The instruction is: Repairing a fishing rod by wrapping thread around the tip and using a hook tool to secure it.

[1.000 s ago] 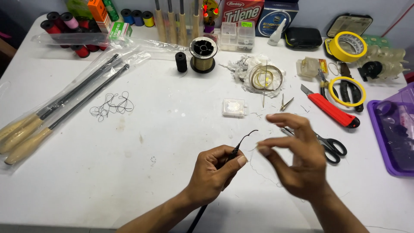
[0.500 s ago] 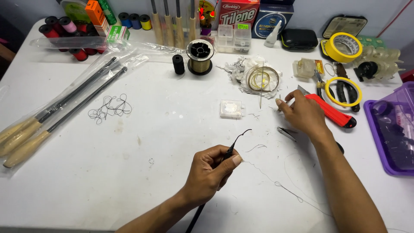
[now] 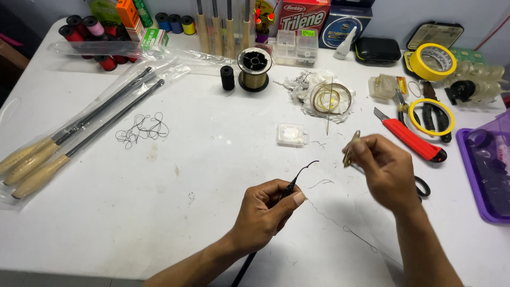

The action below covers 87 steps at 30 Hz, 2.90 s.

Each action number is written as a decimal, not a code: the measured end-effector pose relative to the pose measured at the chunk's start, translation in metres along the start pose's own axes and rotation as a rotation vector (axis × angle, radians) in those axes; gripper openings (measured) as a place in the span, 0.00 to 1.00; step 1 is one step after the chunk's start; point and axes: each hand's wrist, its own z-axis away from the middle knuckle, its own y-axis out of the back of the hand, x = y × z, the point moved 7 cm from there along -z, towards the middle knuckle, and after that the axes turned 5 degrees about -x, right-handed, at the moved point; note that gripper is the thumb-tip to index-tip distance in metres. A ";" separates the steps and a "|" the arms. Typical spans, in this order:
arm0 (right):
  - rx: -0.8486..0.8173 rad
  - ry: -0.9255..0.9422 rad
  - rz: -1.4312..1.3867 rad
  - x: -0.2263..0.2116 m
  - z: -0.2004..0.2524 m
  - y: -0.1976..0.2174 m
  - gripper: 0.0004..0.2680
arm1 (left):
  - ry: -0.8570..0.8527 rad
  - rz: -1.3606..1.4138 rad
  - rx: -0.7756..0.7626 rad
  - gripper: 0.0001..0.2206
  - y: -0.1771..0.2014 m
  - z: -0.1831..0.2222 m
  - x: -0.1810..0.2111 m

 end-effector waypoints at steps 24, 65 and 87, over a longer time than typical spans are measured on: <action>0.043 0.569 -0.130 -0.065 0.081 -0.079 0.15 | -0.113 -0.108 0.028 0.05 0.001 0.010 0.011; 0.176 0.578 -0.086 -0.061 0.059 -0.040 0.14 | -0.091 -0.127 0.072 0.07 0.005 0.008 0.014; -0.348 -0.125 -0.016 -0.024 0.036 -0.061 0.26 | -0.058 -0.023 0.028 0.07 0.006 0.003 0.014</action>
